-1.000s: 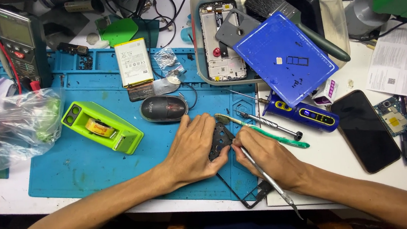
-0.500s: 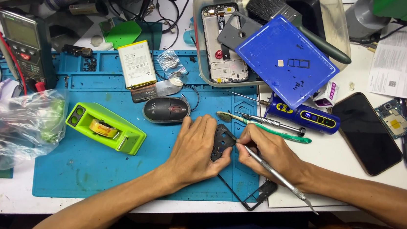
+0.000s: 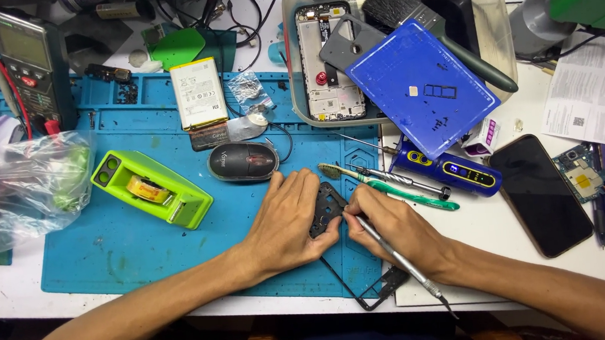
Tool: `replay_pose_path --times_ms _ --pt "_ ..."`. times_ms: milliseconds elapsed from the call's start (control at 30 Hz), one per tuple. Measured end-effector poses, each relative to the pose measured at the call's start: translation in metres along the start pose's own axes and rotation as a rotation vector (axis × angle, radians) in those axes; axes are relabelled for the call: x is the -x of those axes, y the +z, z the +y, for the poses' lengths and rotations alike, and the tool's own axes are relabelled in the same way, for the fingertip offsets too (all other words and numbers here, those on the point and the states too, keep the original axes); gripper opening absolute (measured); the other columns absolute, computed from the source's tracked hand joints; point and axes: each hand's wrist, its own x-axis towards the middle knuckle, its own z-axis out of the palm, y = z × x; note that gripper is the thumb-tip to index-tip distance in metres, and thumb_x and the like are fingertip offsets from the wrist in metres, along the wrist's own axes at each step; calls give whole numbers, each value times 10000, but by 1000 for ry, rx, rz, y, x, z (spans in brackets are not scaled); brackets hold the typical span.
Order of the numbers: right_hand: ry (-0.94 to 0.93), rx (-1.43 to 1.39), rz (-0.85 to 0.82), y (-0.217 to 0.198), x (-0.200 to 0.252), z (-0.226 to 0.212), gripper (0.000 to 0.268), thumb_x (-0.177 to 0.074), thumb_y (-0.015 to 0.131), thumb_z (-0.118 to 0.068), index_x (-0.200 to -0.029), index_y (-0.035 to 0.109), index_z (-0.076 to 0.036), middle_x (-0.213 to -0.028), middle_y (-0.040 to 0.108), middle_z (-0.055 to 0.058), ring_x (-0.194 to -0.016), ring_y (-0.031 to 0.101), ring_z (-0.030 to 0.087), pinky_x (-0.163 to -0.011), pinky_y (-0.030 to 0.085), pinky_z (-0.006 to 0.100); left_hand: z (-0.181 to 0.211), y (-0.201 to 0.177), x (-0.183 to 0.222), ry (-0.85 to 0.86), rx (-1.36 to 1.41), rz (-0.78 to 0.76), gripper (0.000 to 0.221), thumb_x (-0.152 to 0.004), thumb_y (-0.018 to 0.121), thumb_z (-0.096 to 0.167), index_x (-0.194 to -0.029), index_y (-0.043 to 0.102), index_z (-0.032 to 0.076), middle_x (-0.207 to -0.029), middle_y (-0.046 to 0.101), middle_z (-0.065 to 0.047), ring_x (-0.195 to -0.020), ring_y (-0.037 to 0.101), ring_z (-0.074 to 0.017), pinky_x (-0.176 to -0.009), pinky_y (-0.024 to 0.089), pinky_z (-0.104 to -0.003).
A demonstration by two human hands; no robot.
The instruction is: Disassembling a mobile phone by removing internal screws and prying the frame apart on a repair bench.
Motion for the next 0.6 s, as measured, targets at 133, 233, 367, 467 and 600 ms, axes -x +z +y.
replay_pose_path --times_ms 133,233,367,467,600 --pt "-89 85 -19 6 1 2 97 -946 588 20 -871 569 -39 -711 594 121 -619 677 300 -532 563 312 2 0 1 -5 5 1 316 -882 667 263 -953 527 -11 -765 431 -120 -725 490 -327 -715 354 -418" --pt "-147 167 -45 6 -2 -2 127 -950 591 20 -860 550 -59 -687 533 98 -621 637 300 -532 538 327 2 -1 1 -8 -5 -5 300 -912 652 270 -934 522 1 -754 402 -105 -717 466 -299 -705 342 -399" --pt "-164 197 -49 7 0 2 137 -965 577 13 -855 541 -60 -694 522 88 -626 636 281 -536 538 314 1 0 1 -12 -7 -5 307 -924 651 279 -939 519 3 -756 400 -102 -715 463 -292 -704 341 -399" --pt "-98 142 -20 4 -6 5 110 -981 580 -15 -889 532 -54 -714 542 107 -631 655 298 -539 551 322 0 -1 0 -16 -7 -1 315 -930 651 288 -941 516 3 -759 396 -99 -717 460 -290 -707 343 -401" --pt "-34 5 53 6 -2 10 104 -976 612 -71 -895 548 -56 -732 595 100 -605 654 272 -524 549 286 0 1 1 -4 -33 3 358 -930 657 332 -945 521 0 -755 407 -98 -709 468 -288 -696 343 -404"
